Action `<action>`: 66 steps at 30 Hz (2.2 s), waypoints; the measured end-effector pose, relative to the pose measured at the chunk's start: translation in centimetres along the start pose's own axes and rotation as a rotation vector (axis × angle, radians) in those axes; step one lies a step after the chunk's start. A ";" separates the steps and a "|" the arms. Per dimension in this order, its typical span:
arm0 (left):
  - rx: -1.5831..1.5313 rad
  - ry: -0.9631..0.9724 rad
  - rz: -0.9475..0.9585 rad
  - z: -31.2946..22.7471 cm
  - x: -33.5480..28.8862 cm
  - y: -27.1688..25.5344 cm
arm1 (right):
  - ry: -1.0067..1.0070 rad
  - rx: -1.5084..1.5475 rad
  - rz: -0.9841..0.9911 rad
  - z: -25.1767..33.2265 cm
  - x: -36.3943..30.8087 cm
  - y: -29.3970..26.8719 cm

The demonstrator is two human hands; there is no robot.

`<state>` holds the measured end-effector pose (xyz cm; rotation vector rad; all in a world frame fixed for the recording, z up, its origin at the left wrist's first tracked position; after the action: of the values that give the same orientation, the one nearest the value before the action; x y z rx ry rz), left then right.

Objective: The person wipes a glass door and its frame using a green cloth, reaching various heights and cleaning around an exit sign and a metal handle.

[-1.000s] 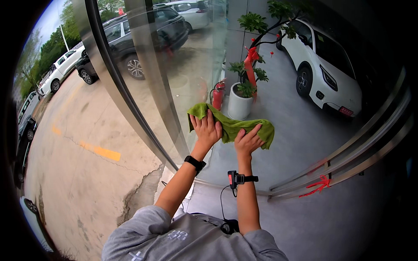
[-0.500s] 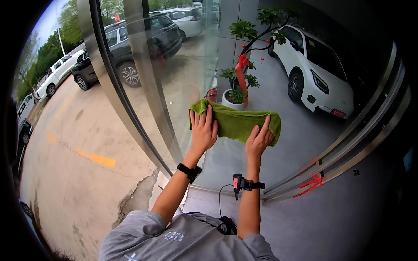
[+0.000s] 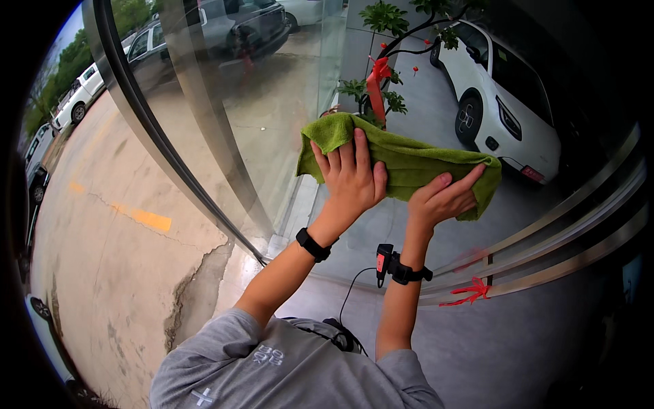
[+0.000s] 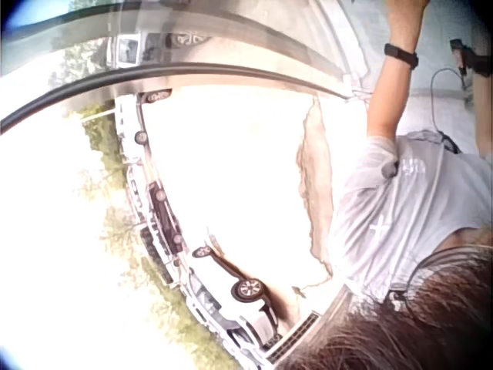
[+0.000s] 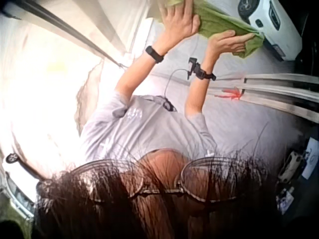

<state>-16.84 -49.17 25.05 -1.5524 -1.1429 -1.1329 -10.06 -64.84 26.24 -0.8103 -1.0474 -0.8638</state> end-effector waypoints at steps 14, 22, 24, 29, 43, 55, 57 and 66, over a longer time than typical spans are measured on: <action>-0.087 0.034 0.428 -1.5 -23.0 6.9 | 0.059 -0.001 0.257 -16.9 -22.0 4.9; -0.020 -0.138 0.403 -3.7 -18.6 3.7 | -0.009 0.084 0.383 -18.1 -23.2 4.3; -0.045 -0.121 0.390 -4.6 -14.7 2.7 | 0.099 0.170 0.449 -17.3 -19.0 2.5; -0.226 0.005 0.300 -8.8 -3.7 4.1 | 0.080 0.133 0.257 -16.0 -6.4 0.4; -0.421 0.271 0.488 -19.5 -5.7 14.3 | 0.110 0.020 0.072 -22.7 -3.6 2.1; -0.362 0.135 0.673 -14.1 -22.1 14.9 | 0.260 -0.118 0.432 -31.8 -22.0 3.6; -0.388 0.140 0.655 -14.3 -22.3 14.7 | 0.285 -0.149 0.471 -32.5 -23.6 3.2; -0.346 0.156 0.691 -14.6 -19.6 12.6 | 0.283 -0.060 0.317 -30.9 -17.1 2.1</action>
<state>-10.18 -69.18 7.36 -1.8735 -0.2538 -0.9689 -0.86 -87.60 0.75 -0.8489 -0.6265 -0.7150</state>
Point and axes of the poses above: each hand's wrist, its own x-axis towards the middle knuckle, its own y-axis out of the palm, z = x × y, the point moved 8 cm from there along x, towards the middle knuckle, and after that the axes turned 14 degrees about -x, right-handed, at the moved point
